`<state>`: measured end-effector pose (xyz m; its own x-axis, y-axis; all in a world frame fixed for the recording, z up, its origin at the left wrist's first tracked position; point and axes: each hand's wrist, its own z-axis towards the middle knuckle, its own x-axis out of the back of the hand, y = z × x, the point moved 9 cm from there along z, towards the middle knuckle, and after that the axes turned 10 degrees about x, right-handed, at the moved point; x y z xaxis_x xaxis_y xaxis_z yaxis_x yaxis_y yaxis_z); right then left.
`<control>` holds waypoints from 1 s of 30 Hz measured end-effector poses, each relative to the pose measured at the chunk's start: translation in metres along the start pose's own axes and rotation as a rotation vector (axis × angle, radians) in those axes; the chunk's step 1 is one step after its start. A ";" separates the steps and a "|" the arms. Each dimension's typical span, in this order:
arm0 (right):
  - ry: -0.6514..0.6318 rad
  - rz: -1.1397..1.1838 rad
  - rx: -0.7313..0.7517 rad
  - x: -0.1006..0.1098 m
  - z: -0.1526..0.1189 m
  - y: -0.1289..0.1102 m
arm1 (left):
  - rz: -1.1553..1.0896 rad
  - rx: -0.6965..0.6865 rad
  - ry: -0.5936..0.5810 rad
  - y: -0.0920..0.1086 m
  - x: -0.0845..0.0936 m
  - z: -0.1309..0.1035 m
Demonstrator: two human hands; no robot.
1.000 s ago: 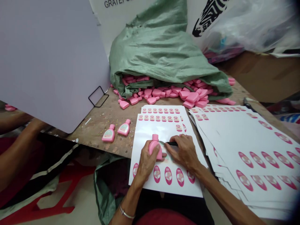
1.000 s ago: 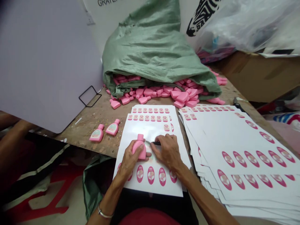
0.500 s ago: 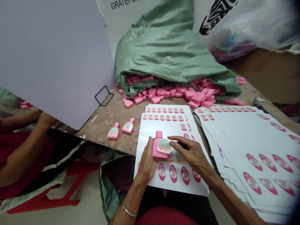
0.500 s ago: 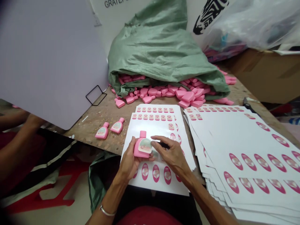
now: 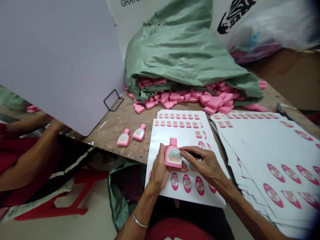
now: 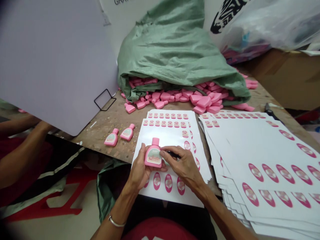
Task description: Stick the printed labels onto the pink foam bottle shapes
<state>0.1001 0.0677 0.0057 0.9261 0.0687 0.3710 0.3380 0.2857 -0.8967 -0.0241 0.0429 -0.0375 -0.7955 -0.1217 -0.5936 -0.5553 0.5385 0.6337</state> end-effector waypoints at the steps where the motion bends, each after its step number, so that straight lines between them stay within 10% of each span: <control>1: 0.000 -0.007 0.006 0.000 0.000 0.000 | 0.001 -0.001 -0.001 0.001 0.000 0.000; 17: 0.111 -0.442 0.160 0.020 0.007 -0.011 | 0.203 -0.061 -0.129 0.008 -0.010 -0.009; 23: -0.141 -0.158 -0.044 -0.023 0.016 0.010 | 0.285 0.005 -0.258 0.005 -0.013 -0.022; 26: -0.185 -0.198 -0.002 -0.034 0.039 0.023 | 0.350 -0.040 -0.074 0.020 0.026 -0.024; 30: -0.212 -0.348 0.122 -0.050 0.106 0.029 | 0.636 -0.342 0.466 0.074 0.100 -0.033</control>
<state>0.0452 0.1741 -0.0131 0.7013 0.1394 0.6991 0.5902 0.4364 -0.6791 -0.1530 0.0433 -0.0335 -0.9573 -0.2521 0.1416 0.0467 0.3487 0.9361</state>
